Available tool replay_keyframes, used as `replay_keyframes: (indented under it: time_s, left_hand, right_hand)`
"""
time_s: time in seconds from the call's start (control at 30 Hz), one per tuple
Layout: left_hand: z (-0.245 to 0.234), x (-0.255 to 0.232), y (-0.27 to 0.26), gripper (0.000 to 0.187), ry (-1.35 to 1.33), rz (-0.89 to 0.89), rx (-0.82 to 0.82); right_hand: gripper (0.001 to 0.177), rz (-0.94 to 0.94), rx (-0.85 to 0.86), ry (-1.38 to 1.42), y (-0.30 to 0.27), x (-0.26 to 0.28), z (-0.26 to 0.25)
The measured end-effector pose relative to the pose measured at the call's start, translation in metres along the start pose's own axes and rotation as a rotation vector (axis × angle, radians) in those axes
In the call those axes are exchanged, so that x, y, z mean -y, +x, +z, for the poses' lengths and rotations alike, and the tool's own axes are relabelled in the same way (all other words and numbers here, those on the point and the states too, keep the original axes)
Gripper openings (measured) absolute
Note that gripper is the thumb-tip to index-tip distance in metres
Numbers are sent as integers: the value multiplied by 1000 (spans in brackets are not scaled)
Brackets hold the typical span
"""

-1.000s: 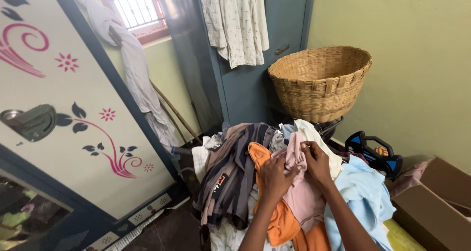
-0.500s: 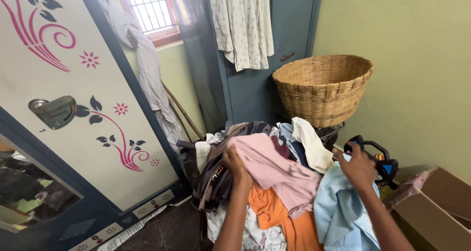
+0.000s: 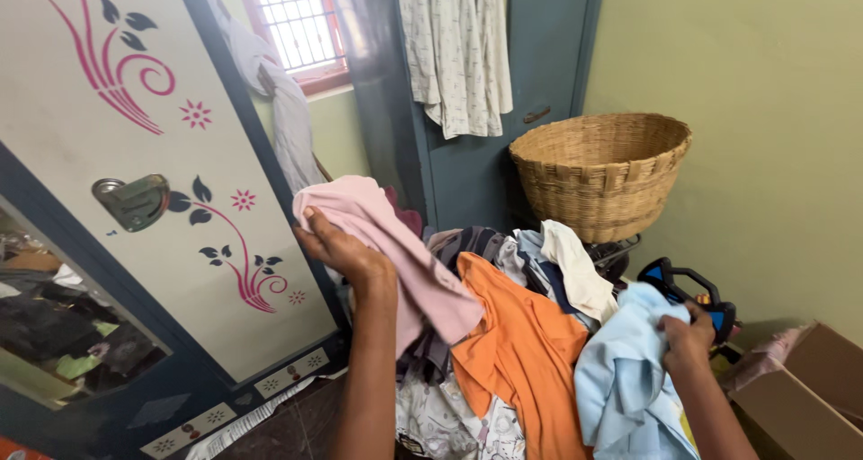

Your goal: The person picks up various shirts from a pile on a table and hangs them on wall-mounted hooks. They handle each shirt individually, unfolding it and placing it on a hook among other hanging clothes.

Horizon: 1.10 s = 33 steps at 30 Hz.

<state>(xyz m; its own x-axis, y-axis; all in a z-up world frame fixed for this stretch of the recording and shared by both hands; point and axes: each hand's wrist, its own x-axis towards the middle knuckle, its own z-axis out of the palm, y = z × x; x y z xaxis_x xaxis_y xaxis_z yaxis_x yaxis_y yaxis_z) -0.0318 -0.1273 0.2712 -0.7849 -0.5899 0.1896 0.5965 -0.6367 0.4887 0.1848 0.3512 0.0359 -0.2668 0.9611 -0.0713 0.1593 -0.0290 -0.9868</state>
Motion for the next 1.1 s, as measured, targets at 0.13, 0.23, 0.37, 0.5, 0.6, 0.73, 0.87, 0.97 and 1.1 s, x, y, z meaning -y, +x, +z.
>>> replay_keyframes:
  time_s: [0.13,0.23,0.37,0.5,0.6,0.73,0.87,0.97,1.1]
  left_hand:
    - [-8,-21,3,38,53,11,1]
    - [-12,-31,3,37,-28,-54,-8]
    - [-21,-36,11,31,-11,0,-5]
    - [-28,-41,20,26,17,28,-20]
    - [-29,-51,27,26,42,66,-15]
    - [-30,-75,38,29,55,57,-31]
    - [-37,-94,50,27,35,196,87]
    - [-43,-99,63,25,49,231,84]
    - [-46,-85,78,24,133,102,152]
  right_hand:
    - [75,-278,81,227,-44,72,30]
    - [73,-296,189,337,-118,143,50]
    - [70,-197,261,352,-226,225,60]
    - [76,-395,492,465,-305,258,81]
    - [79,-631,613,461,-339,257,112]
    - [79,-794,629,439,-367,261,163]
    - [81,-727,640,562,-365,284,209]
    - [87,-806,543,657,-341,296,241]
    - [94,-566,499,521,-264,276,268]
